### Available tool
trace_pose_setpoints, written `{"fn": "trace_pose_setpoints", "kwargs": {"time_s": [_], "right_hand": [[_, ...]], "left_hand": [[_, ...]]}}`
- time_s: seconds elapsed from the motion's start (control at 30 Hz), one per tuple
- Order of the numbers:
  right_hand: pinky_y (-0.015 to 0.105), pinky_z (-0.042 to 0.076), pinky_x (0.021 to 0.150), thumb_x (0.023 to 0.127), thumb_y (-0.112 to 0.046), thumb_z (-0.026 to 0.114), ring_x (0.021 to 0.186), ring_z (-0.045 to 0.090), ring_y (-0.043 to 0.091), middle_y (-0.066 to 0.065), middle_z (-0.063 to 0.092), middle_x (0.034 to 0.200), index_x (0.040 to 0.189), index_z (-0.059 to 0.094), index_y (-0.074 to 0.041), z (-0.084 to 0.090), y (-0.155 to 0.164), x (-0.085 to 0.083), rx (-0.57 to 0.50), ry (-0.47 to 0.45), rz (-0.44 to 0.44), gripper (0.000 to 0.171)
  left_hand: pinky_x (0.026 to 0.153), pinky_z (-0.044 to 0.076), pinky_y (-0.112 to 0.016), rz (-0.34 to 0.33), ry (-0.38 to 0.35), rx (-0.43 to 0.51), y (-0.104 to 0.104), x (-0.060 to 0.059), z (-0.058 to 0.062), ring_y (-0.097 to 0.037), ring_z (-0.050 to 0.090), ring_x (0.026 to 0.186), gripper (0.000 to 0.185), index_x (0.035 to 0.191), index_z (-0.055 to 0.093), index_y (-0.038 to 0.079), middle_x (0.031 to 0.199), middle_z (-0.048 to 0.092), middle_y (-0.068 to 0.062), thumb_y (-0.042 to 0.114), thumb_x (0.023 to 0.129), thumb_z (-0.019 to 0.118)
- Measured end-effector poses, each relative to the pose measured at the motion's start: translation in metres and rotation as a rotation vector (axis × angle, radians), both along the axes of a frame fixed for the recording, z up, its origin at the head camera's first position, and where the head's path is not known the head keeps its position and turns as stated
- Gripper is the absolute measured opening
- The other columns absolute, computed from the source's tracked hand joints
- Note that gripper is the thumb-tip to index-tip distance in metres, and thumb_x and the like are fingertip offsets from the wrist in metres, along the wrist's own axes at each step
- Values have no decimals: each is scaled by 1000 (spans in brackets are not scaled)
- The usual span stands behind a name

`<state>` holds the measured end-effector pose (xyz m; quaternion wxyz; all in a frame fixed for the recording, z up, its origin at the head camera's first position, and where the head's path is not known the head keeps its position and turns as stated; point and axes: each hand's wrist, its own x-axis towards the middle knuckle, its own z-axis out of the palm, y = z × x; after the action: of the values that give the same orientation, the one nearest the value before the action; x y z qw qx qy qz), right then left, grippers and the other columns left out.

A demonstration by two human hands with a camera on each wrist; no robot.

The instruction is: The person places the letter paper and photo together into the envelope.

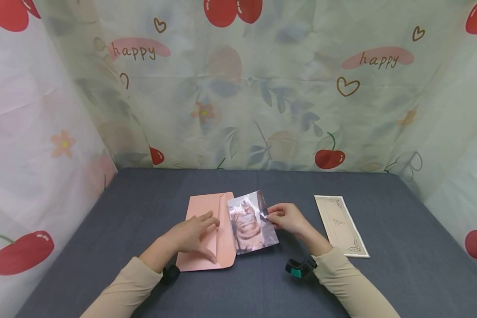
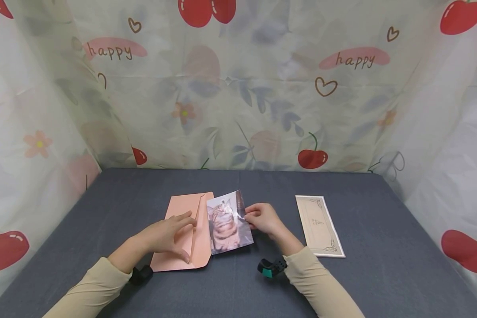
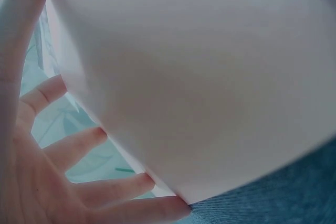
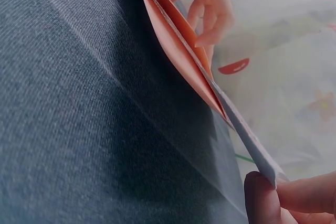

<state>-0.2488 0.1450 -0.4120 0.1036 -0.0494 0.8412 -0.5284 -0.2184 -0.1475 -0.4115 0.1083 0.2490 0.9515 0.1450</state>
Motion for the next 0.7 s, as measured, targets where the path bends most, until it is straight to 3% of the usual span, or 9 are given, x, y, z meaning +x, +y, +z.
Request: {"fn": "trace_pose_setpoints", "kwargs": {"time_s": [0.7], "right_hand": [[29, 56, 64, 86, 1, 60, 68, 61, 7, 20, 69, 92, 110, 58, 13, -7, -12, -2, -21, -13, 25, 26]], "left_hand": [[97, 41, -56, 3, -11, -8, 1, 0, 1, -43, 40, 131, 84, 124, 48, 27, 153, 30, -12, 66, 55, 77]]}}
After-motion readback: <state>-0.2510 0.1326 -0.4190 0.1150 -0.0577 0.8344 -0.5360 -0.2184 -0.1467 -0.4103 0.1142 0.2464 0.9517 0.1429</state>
